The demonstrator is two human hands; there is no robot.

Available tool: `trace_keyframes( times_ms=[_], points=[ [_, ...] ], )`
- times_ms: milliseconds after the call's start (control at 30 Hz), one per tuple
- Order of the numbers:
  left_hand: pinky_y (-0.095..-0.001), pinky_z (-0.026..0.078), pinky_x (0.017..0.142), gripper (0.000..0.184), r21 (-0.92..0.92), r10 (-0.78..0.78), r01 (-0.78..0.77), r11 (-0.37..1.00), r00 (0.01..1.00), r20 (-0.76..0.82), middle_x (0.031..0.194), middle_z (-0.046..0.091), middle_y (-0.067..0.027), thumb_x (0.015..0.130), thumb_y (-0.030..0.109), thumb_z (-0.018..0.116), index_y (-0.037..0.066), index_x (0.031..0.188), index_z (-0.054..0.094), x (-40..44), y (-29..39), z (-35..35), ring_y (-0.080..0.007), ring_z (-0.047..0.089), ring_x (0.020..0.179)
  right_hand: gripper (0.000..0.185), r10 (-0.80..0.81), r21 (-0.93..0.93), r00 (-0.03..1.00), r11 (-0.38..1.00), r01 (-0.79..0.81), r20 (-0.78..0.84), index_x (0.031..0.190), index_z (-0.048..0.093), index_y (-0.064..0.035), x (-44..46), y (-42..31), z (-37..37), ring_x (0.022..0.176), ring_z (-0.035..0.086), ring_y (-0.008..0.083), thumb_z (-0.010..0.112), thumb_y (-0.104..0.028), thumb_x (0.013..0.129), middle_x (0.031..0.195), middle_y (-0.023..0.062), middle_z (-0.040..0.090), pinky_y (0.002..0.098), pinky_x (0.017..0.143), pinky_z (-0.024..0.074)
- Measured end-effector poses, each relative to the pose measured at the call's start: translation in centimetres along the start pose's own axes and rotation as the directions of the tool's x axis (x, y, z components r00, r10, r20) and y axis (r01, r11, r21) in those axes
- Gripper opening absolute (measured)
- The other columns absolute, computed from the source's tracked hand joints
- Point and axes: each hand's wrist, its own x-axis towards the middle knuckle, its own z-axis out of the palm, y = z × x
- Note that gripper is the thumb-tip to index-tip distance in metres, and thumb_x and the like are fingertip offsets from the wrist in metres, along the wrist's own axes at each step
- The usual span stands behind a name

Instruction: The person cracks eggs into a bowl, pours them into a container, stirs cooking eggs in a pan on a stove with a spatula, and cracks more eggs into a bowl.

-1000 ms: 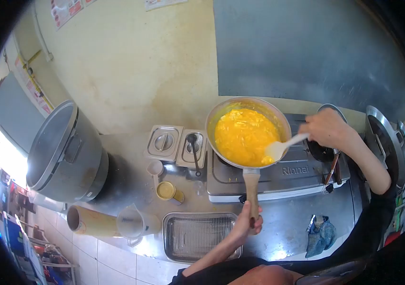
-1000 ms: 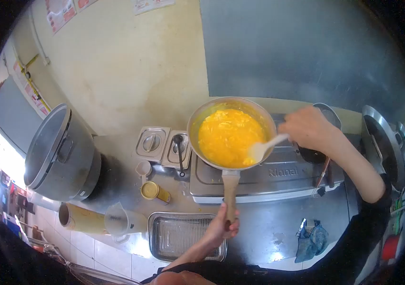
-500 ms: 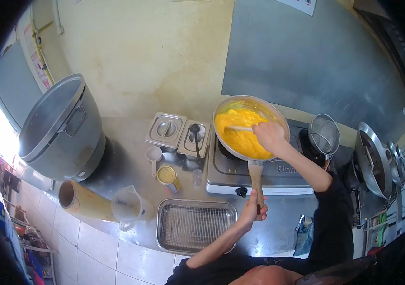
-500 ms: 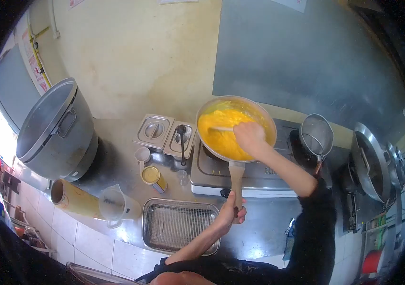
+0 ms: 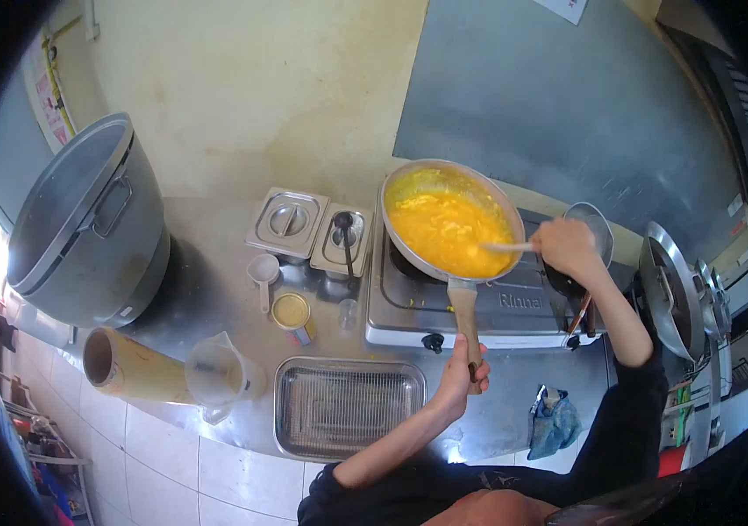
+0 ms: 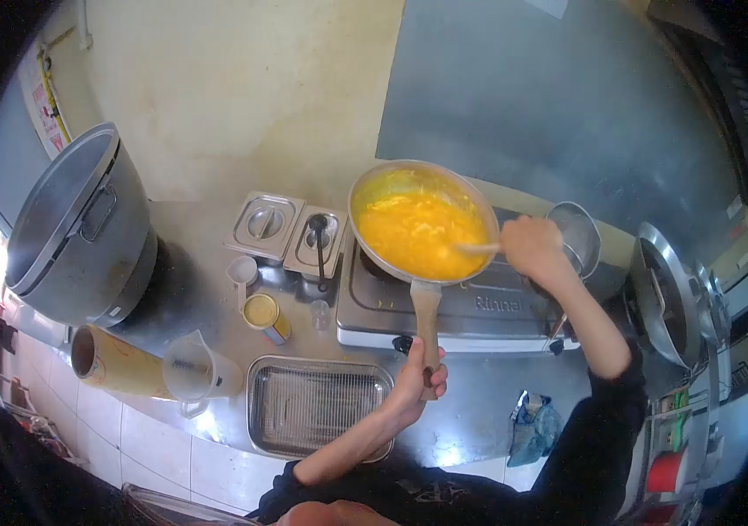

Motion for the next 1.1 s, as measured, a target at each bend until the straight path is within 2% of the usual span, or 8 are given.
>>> trace_keyframes(
  times_ms=[100, 200, 233, 267, 467, 567, 767, 1100],
  points=[
    [-0.0262, 0.033, 0.051, 0.053, -0.015, -0.022, 0.022, 1.0, 1.0, 0.004, 0.059, 0.038, 0.0018, 0.094, 0.059, 0.022, 0.011, 0.101, 0.044, 0.3, -0.3, -0.3, -0.0127, 0.041, 0.051, 0.016, -0.127, -0.136, 0.99, 0.982, 0.135, 0.066, 0.09, 0.07, -0.0185, -3.8, -1.7, -1.1, 0.074, 0.066, 0.0274, 0.056, -0.022, 0.083, 0.078, 0.0116, 0.064, 0.0404, 0.063, 0.0503],
    [-0.0262, 0.038, 0.051, 0.058, 0.004, -0.034, 0.033, 0.999, 0.998, 0.055, 0.058, 0.041, 0.0, 0.091, 0.064, 0.026, 0.009, 0.1, 0.044, 0.8, -1.3, -1.3, -0.0135, 0.044, 0.05, 0.018, -0.167, -0.071, 0.986, 0.983, 0.167, 0.006, 0.094, 0.068, -0.0189, -3.6, -5.9, 2.8, 0.073, 0.066, 0.0271, 0.055, -0.021, 0.083, 0.079, 0.0106, 0.064, 0.0408, 0.063, 0.0508],
    [-0.0262, 0.038, 0.051, 0.058, 0.002, -0.022, 0.022, 1.0, 0.998, 0.058, 0.058, 0.041, 0.0, 0.091, 0.064, 0.026, 0.009, 0.1, 0.044, 1.1, -1.3, -1.3, -0.0135, 0.044, 0.05, 0.018, -0.168, -0.028, 0.978, 0.986, 0.166, -0.123, 0.094, 0.068, -0.0182, -3.1, -6.8, 3.3, 0.072, 0.066, 0.0273, 0.054, -0.021, 0.083, 0.078, 0.0109, 0.063, 0.0411, 0.063, 0.051],
    [-0.0261, 0.038, 0.051, 0.058, 0.024, -0.017, 0.015, 1.0, 0.998, 0.063, 0.058, 0.041, -0.0002, 0.091, 0.064, 0.026, 0.009, 0.1, 0.044, 1.0, -1.4, -1.4, -0.0136, 0.044, 0.05, 0.017, -0.162, 0.021, 0.957, 0.985, 0.172, -0.24, 0.093, 0.068, -0.0175, -2.6, -7.4, 4.0, 0.072, 0.066, 0.0274, 0.054, -0.02, 0.083, 0.077, 0.0112, 0.063, 0.0415, 0.063, 0.0513],
    [-0.0257, 0.037, 0.052, 0.059, 0.12, -0.004, 0.0, 0.993, 0.999, 0.038, 0.06, 0.041, 0.0003, 0.091, 0.065, 0.022, 0.011, 0.101, 0.045, 0.8, -1.2, -1.6, -0.0126, 0.042, 0.05, 0.02, -0.056, 0.129, 0.989, 0.989, 0.074, -0.139, 0.092, 0.067, -0.0122, 6.2, -7.1, 4.1, 0.075, 0.066, 0.029, 0.05, -0.019, 0.086, 0.082, 0.0127, 0.066, 0.0415, 0.065, 0.0517],
    [-0.0256, 0.038, 0.052, 0.06, 0.129, 0.031, -0.035, 0.991, 0.999, 0.038, 0.06, 0.042, 0.0003, 0.091, 0.065, 0.022, 0.01, 0.102, 0.045, 1.3, -2.0, -1.8, -0.0124, 0.043, 0.051, 0.02, -0.01, 0.171, 0.959, 0.983, 0.061, -0.283, 0.084, 0.069, -0.0073, 9.0, -6.3, 5.0, 0.075, 0.067, 0.0273, 0.05, -0.012, 0.082, 0.082, 0.0147, 0.068, 0.0384, 0.066, 0.0534],
    [-0.0258, 0.039, 0.054, 0.057, 0.107, 0.008, -0.013, 0.994, 0.999, 0.042, 0.061, 0.042, 0.0009, 0.092, 0.062, 0.023, 0.012, 0.103, 0.046, 0.8, -1.3, -1.8, -0.0129, 0.044, 0.052, 0.021, 0.047, 0.039, 0.968, 0.998, -0.039, -0.245, 0.093, 0.067, -0.0082, 10.4, -5.3, 7.6, 0.08, 0.066, 0.0297, 0.05, -0.018, 0.085, 0.083, 0.0152, 0.066, 0.0411, 0.067, 0.0524],
    [-0.0262, 0.038, 0.054, 0.055, 0.031, -0.014, 0.012, 0.999, 0.997, 0.072, 0.062, 0.042, 0.0009, 0.093, 0.061, 0.024, 0.012, 0.1, 0.046, 0.8, -1.0, -1.9, -0.0139, 0.045, 0.052, 0.02, -0.191, -0.011, 0.982, 0.982, 0.191, 0.01, 0.094, 0.067, -0.0087, -4.3, -3.7, -2.3, 0.076, 0.067, 0.0277, 0.054, -0.017, 0.082, 0.082, 0.0114, 0.067, 0.0377, 0.065, 0.0533]
  ],
)
